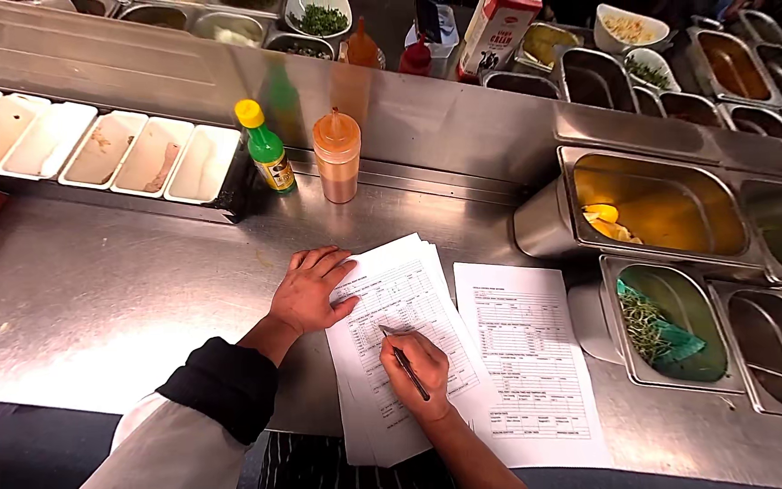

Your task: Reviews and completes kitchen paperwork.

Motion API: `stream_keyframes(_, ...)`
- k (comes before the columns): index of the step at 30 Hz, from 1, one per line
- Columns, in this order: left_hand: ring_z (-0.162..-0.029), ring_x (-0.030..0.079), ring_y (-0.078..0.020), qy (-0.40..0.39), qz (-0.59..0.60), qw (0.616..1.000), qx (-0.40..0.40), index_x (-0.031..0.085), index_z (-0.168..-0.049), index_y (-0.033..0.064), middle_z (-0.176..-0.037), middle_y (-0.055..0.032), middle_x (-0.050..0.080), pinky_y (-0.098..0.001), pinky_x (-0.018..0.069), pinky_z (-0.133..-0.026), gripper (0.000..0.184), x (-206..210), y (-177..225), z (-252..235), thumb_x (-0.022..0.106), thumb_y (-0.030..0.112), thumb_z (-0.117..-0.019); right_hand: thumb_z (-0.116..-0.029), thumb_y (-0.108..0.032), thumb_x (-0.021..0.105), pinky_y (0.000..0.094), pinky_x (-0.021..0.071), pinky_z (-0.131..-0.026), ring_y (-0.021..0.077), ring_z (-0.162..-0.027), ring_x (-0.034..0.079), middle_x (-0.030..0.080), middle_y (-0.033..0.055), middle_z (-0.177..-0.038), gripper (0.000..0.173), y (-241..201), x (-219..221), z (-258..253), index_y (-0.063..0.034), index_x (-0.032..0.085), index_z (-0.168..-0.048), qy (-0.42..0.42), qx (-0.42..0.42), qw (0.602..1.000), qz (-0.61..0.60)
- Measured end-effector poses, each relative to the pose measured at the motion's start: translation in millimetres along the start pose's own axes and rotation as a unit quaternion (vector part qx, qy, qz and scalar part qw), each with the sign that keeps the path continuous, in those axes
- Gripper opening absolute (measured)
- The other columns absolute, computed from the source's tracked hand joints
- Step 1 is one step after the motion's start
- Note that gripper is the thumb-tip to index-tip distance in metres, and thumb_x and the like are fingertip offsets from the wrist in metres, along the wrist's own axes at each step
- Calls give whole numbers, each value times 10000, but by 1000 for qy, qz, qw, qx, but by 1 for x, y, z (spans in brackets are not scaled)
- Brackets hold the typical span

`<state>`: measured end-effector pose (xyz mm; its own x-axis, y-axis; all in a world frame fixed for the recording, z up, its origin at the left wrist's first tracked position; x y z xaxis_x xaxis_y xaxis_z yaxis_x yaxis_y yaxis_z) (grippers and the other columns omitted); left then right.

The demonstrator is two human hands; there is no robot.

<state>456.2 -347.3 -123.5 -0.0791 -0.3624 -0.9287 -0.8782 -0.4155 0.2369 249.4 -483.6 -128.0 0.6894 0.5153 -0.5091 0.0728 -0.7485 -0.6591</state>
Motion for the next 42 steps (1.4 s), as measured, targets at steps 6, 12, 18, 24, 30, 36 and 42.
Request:
stream_keyframes(6, -1359, 533, -249, 1, 0, 1000, 5, 697, -1311, 207, -1426, -9, 626, -523, 402, -1092, 616, -2, 1, 0, 537, 634, -896, -848, -91, 672, 209, 561, -592, 86, -671, 675, 689, 19, -705, 122, -1, -1, 1, -90, 690, -727, -10, -20, 1000, -17)
stream_keyframes(12, -1357, 534, -257, -3, 4, 1000, 2, 698, -1310, 201, -1427, -14, 626, -532, 404, -1088, 623, -2, 0, 0, 541, 638, -894, -857, -95, 669, 213, 567, -607, 96, -688, 681, 687, 22, -708, 127, 0, -1, 0, -89, 698, -732, -21, -16, 1000, -16)
stream_keyframes(18, -1353, 536, -255, -1, 3, 1000, 2, 701, -1306, 207, -1422, -13, 629, -527, 405, -1083, 623, -1, 1, 0, 541, 642, -890, -857, -95, 667, 207, 565, -600, 83, -678, 676, 690, 19, -711, 128, 0, -2, 1, -84, 700, -734, -9, -5, 1000, -17)
stream_keyframes(24, -1360, 531, -256, -2, 1, 1000, 2, 697, -1310, 205, -1422, -12, 628, -528, 398, -1093, 613, -2, 1, 0, 545, 628, -893, -862, -86, 665, 201, 563, -595, 76, -674, 675, 693, 15, -712, 127, -1, -3, 0, -83, 706, -742, -7, 6, 1000, -9)
stream_keyframes(30, -1354, 536, -258, 7, 4, 1000, 5, 699, -1307, 205, -1419, -21, 630, -528, 399, -1091, 617, 0, 0, 0, 531, 634, -897, -837, -80, 680, 207, 567, -605, 86, -680, 677, 689, 22, -710, 113, -1, -3, 2, -80, 694, -725, 7, 4, 1000, -25)
stream_keyframes(36, -1361, 533, -253, 4, 0, 1000, 5, 698, -1311, 208, -1425, -14, 627, -531, 396, -1094, 624, 1, 0, 1, 528, 641, -895, -817, -75, 710, 171, 548, -542, 14, -592, 634, 694, -5, -690, 52, 9, -16, -14, -57, 740, -779, 19, 101, 994, -37)
stream_keyframes(42, -1355, 537, -264, 1, 5, 1000, 3, 698, -1309, 199, -1420, -21, 631, -535, 399, -1093, 621, -2, 1, 0, 535, 632, -894, -876, -98, 698, 192, 581, -624, 62, -687, 682, 725, 25, -761, 93, 11, -9, -9, -56, 761, -821, 0, 18, 1000, 3)
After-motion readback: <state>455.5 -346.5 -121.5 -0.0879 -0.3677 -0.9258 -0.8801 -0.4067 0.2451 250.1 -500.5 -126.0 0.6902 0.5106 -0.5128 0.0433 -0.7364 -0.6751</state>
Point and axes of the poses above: each hand's wrist, its own z-axis away from the middle knuckle, its own x-axis out of the palm, y = z × x, the point moved 1 cm from there along -z, towards the middle knuckle
